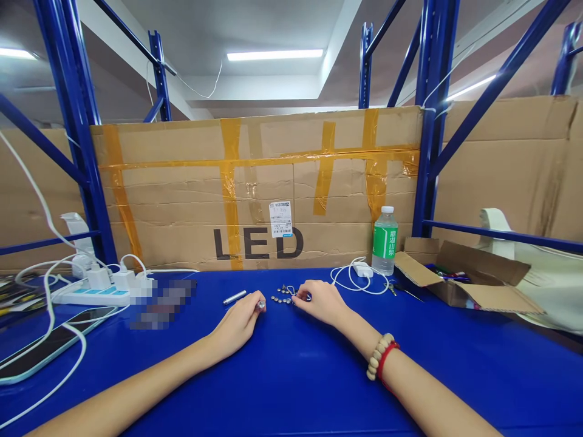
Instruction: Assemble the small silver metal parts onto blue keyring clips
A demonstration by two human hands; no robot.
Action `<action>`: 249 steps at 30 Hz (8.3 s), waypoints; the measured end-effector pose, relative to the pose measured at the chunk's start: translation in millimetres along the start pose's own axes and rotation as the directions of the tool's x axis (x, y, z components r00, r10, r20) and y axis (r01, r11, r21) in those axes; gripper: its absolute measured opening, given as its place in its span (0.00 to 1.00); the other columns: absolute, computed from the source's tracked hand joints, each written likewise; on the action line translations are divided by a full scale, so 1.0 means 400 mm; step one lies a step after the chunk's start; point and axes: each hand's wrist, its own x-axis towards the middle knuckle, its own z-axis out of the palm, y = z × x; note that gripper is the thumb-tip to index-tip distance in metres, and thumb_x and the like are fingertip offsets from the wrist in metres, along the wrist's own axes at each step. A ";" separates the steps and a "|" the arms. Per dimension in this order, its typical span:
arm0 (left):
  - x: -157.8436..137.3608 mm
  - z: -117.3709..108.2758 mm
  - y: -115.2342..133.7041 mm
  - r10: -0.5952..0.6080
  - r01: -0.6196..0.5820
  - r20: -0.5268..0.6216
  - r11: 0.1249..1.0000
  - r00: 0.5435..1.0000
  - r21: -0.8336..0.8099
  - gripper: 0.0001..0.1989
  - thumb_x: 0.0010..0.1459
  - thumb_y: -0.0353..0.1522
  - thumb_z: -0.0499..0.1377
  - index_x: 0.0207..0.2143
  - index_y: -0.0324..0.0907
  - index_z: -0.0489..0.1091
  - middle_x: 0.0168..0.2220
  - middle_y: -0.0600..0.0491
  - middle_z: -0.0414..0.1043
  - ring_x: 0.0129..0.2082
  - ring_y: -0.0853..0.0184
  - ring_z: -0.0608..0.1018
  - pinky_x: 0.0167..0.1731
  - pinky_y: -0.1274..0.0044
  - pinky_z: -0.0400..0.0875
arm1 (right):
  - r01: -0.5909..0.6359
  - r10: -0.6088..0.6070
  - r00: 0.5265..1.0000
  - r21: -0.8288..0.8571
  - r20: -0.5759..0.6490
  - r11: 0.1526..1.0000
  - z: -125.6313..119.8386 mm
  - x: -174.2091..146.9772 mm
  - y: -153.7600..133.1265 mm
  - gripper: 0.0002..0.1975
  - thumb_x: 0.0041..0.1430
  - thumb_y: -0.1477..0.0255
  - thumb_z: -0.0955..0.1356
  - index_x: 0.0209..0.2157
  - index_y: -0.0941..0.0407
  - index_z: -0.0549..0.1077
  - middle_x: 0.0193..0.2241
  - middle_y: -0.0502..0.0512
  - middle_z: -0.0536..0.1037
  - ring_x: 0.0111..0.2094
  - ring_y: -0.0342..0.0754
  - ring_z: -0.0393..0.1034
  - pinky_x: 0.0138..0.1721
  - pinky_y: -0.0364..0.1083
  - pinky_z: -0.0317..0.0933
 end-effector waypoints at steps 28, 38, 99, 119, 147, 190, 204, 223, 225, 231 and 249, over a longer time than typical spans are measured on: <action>-0.003 -0.012 0.031 -0.067 0.062 0.065 0.995 0.996 0.081 0.03 0.58 0.30 0.44 0.31 0.39 0.52 0.35 0.51 0.62 0.33 0.67 0.65 0.36 0.74 0.60 | -0.010 0.007 0.991 0.021 0.135 1.000 0.010 0.004 -0.012 0.24 0.45 0.52 0.57 0.37 0.52 0.69 0.36 0.39 0.67 0.22 0.10 0.44 0.26 0.20 0.37; -0.005 -0.011 0.029 -0.059 0.055 0.053 0.996 0.997 0.073 0.03 0.59 0.29 0.43 0.32 0.40 0.52 0.33 0.52 0.61 0.32 0.68 0.65 0.34 0.75 0.59 | -0.163 0.160 0.980 0.019 0.115 0.986 0.006 0.005 -0.005 0.25 0.42 0.52 0.59 0.35 0.54 0.71 0.32 0.40 0.68 0.19 0.12 0.43 0.23 0.23 0.35; -0.008 -0.011 0.029 -0.047 0.046 0.050 0.999 0.998 0.029 0.04 0.59 0.32 0.44 0.32 0.39 0.53 0.34 0.52 0.62 0.33 0.68 0.65 0.34 0.75 0.58 | -0.157 0.150 0.983 0.060 0.108 0.986 0.008 -0.014 -0.022 0.20 0.46 0.56 0.57 0.36 0.49 0.69 0.35 0.36 0.67 0.22 0.11 0.42 0.24 0.21 0.32; -0.006 0.013 0.002 0.106 -0.104 0.058 0.994 0.993 -0.028 0.13 0.63 0.37 0.39 0.36 0.39 0.57 0.34 0.50 0.61 0.34 0.67 0.65 0.36 0.74 0.60 | 0.266 -0.245 0.964 0.395 -0.105 0.879 0.024 -0.035 -0.107 0.30 0.45 0.49 0.56 0.35 0.58 0.72 0.36 0.46 0.67 0.26 0.07 0.52 0.26 0.13 0.45; 0.011 -0.018 0.019 0.069 -0.046 0.135 0.984 0.988 -0.172 0.07 0.60 0.34 0.48 0.34 0.39 0.60 0.33 0.54 0.67 0.33 0.70 0.68 0.36 0.79 0.60 | 0.220 -0.265 0.962 0.394 0.064 0.893 0.027 -0.023 -0.086 0.32 0.44 0.46 0.54 0.34 0.56 0.72 0.35 0.45 0.65 0.26 0.07 0.46 0.26 0.14 0.42; 0.004 -0.063 0.034 0.333 -0.288 -0.110 0.908 0.936 0.304 0.12 0.62 0.32 0.45 0.41 0.37 0.64 0.38 0.50 0.67 0.38 0.67 0.68 0.37 0.75 0.62 | 0.047 -0.071 0.981 0.133 0.183 0.990 0.016 -0.010 -0.045 0.23 0.48 0.54 0.55 0.35 0.52 0.70 0.36 0.37 0.65 0.26 0.10 0.42 0.26 0.22 0.29; -0.002 -0.014 0.044 0.594 -0.542 -0.059 0.766 0.802 0.346 0.09 0.56 0.27 0.46 0.35 0.36 0.66 0.37 0.50 0.68 0.37 0.66 0.69 0.34 0.76 0.62 | 0.080 -0.107 0.956 0.108 0.272 0.991 -0.001 -0.011 -0.040 0.21 0.48 0.56 0.56 0.37 0.52 0.69 0.35 0.38 0.67 0.24 0.10 0.43 0.26 0.20 0.32; -0.006 -0.020 0.036 0.412 -0.403 -0.087 0.909 0.907 0.104 0.05 0.54 0.28 0.48 0.31 0.38 0.62 0.36 0.51 0.64 0.33 0.70 0.67 0.33 0.79 0.63 | 0.074 -0.079 0.909 0.027 0.409 0.997 0.001 0.001 -0.006 0.39 0.40 0.39 0.50 0.39 0.54 0.67 0.33 0.39 0.67 0.23 0.10 0.47 0.25 0.20 0.35; -0.009 -0.020 0.043 0.464 -0.453 -0.091 0.883 0.881 0.123 0.05 0.54 0.28 0.49 0.31 0.38 0.63 0.35 0.51 0.65 0.31 0.71 0.67 0.31 0.79 0.62 | 0.071 -0.073 0.910 0.021 0.409 0.997 -0.001 0.000 -0.009 0.38 0.40 0.39 0.50 0.39 0.54 0.67 0.32 0.39 0.67 0.23 0.10 0.48 0.25 0.20 0.36; -0.006 -0.013 0.047 0.469 -0.437 -0.108 0.870 0.877 0.229 0.07 0.57 0.30 0.48 0.32 0.38 0.64 0.35 0.52 0.66 0.34 0.69 0.68 0.33 0.77 0.63 | 0.076 -0.076 0.923 0.014 0.378 0.997 -0.006 -0.002 -0.012 0.36 0.41 0.41 0.52 0.40 0.52 0.66 0.33 0.38 0.67 0.22 0.09 0.47 0.24 0.20 0.35; 0.023 0.000 -0.034 0.077 -0.084 0.067 0.990 0.995 0.109 0.12 0.61 0.33 0.49 0.46 0.42 0.65 0.41 0.52 0.64 0.43 0.67 0.67 0.42 0.75 0.65 | 0.100 -0.108 0.984 0.065 0.142 0.993 0.034 0.000 -0.037 0.26 0.47 0.48 0.52 0.40 0.46 0.67 0.36 0.38 0.65 0.26 0.09 0.41 0.26 0.21 0.29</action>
